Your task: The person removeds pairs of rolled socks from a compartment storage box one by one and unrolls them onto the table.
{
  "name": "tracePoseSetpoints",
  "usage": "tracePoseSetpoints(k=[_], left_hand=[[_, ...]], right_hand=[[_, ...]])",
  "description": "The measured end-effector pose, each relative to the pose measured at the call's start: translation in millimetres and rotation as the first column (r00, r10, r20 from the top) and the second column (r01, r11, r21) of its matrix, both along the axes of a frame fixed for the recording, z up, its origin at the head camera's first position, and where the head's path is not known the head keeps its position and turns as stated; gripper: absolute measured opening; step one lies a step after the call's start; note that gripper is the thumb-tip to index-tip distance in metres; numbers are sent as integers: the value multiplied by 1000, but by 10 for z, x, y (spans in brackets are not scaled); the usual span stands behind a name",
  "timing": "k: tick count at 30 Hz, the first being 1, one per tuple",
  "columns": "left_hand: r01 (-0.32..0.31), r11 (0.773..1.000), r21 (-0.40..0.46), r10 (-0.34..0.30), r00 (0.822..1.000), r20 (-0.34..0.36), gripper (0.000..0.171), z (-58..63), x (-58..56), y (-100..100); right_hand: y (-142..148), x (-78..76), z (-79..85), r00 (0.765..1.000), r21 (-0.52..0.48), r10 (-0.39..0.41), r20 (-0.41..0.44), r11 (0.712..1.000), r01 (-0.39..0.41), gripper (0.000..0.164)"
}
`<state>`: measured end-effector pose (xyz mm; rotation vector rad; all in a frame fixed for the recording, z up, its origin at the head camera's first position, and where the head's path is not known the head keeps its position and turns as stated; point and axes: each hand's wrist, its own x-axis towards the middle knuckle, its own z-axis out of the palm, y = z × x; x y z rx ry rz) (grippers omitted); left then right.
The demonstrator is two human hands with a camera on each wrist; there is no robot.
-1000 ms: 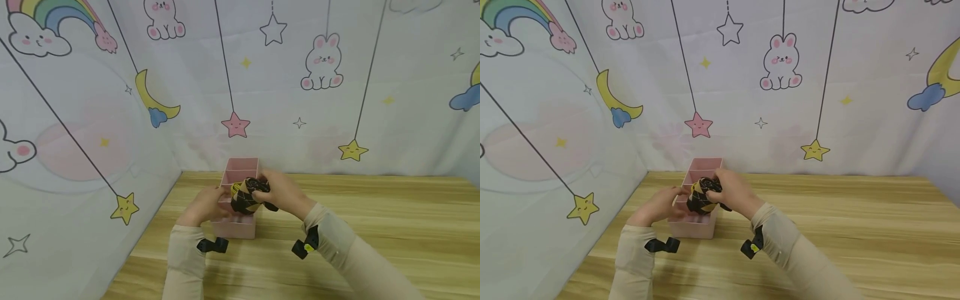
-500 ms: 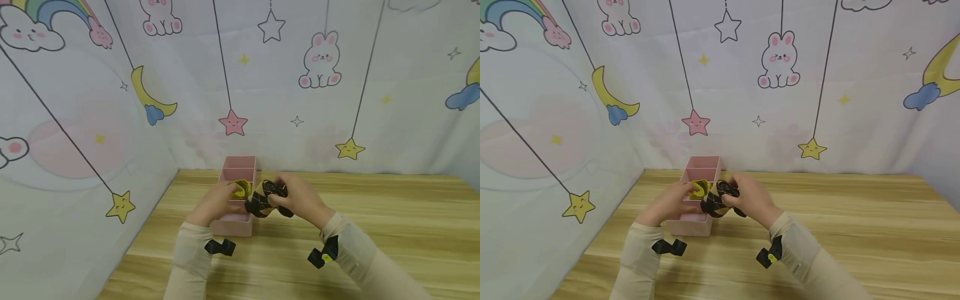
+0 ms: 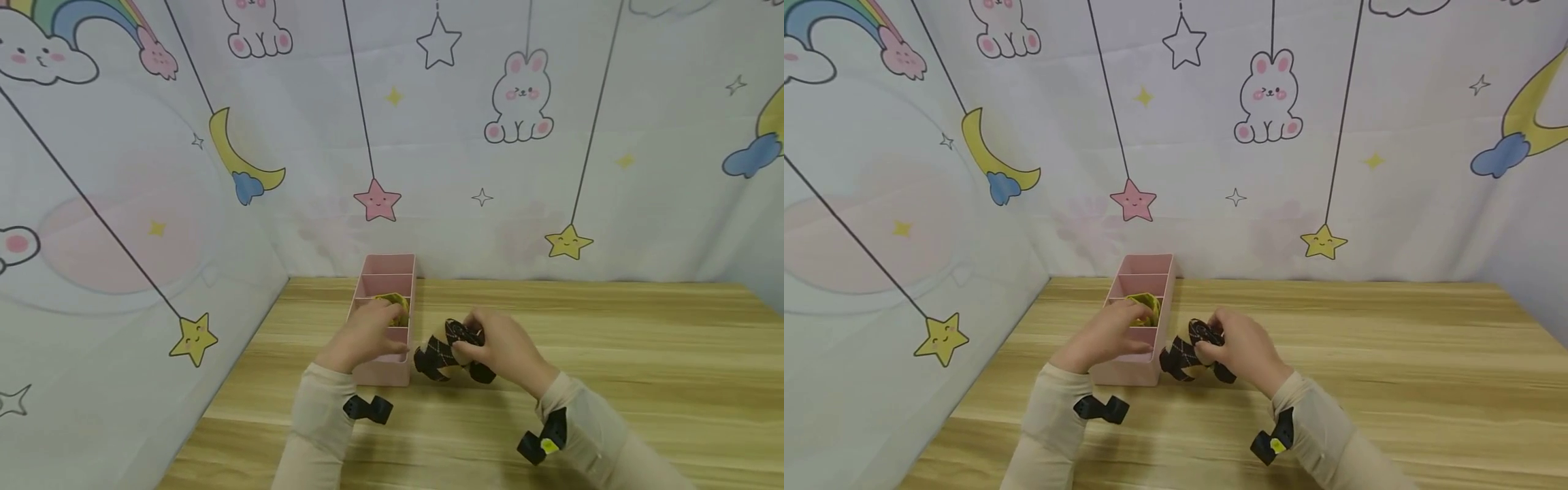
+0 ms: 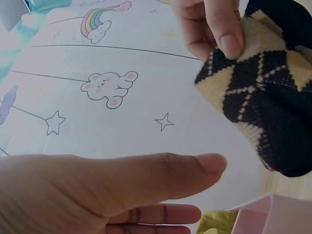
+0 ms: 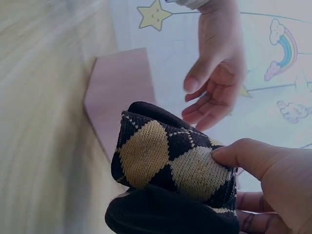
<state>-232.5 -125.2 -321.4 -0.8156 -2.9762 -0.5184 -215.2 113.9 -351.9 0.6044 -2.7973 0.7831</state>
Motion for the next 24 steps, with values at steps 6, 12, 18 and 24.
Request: tracePoseSetpoints(k=[6,12,18,24], left_hand=[[34,999,-32,-33,999,18,47,-30,5,106],[82,991,-109,-83,996,-10,43,-119,-25,236],[139,977,-163,-153,985,-81,36,-189,-10,397],[168,961,-222,-210,960,-185,28,-262,41,545]], right_hand=[[71,-12,-161,998,-31,-19,59,999,21,29],[163,-38,-275,993,-58,-43,112,997,50,31],[258,-68,-334,990,-67,-68,124,995,77,32],[321,-108,-379,990,-76,-75,122,993,85,31]])
